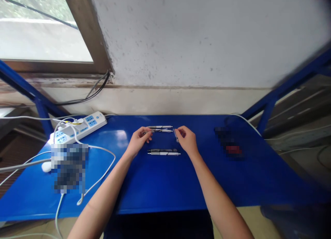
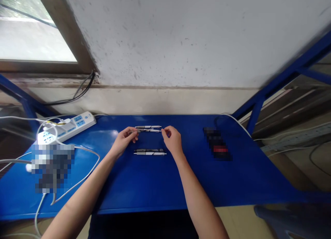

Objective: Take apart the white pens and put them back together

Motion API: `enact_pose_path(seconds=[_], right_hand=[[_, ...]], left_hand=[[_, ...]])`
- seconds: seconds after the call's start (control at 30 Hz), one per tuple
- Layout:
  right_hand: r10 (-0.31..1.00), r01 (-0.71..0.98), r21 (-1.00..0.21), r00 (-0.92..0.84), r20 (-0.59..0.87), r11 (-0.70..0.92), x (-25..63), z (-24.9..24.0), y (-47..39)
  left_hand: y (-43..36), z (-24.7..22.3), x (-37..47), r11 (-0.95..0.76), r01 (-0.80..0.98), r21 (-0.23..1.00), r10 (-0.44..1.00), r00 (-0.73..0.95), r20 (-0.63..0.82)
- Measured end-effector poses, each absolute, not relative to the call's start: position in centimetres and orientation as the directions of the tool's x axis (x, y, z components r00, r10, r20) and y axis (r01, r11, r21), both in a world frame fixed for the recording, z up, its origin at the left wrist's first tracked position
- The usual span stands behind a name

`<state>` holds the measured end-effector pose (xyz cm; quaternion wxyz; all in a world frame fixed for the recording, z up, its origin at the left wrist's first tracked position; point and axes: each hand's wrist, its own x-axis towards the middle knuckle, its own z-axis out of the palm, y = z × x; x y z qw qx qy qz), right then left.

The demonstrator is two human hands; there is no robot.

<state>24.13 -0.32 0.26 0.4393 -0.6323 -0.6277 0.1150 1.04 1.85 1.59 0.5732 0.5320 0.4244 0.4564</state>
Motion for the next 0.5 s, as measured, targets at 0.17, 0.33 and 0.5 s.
enact_pose_path(seconds=[0.17, 0.33, 0.5], right_hand=[[0.888, 0.898, -0.439, 0.17, 0.426, 0.039, 25.3, -1.7, -0.1], [0.909, 0.786, -0.618, 0.249, 0.335, 0.013, 25.7, -1.2, 0.1], [0.962, 0.384, -0.919, 0.206, 0.181, 0.09, 24.9, 0.4, 0.1]], left_hand=[[1.9, 1.6, 0.8, 0.029, -0.089, 0.996, 0.988, 0.155, -0.015], [2.0, 1.5, 0.8, 0.02, -0.088, 0.996, 0.99, 0.14, -0.007], [2.1, 1.5, 0.8, 0.023, -0.097, 0.995, 0.993, 0.117, -0.011]])
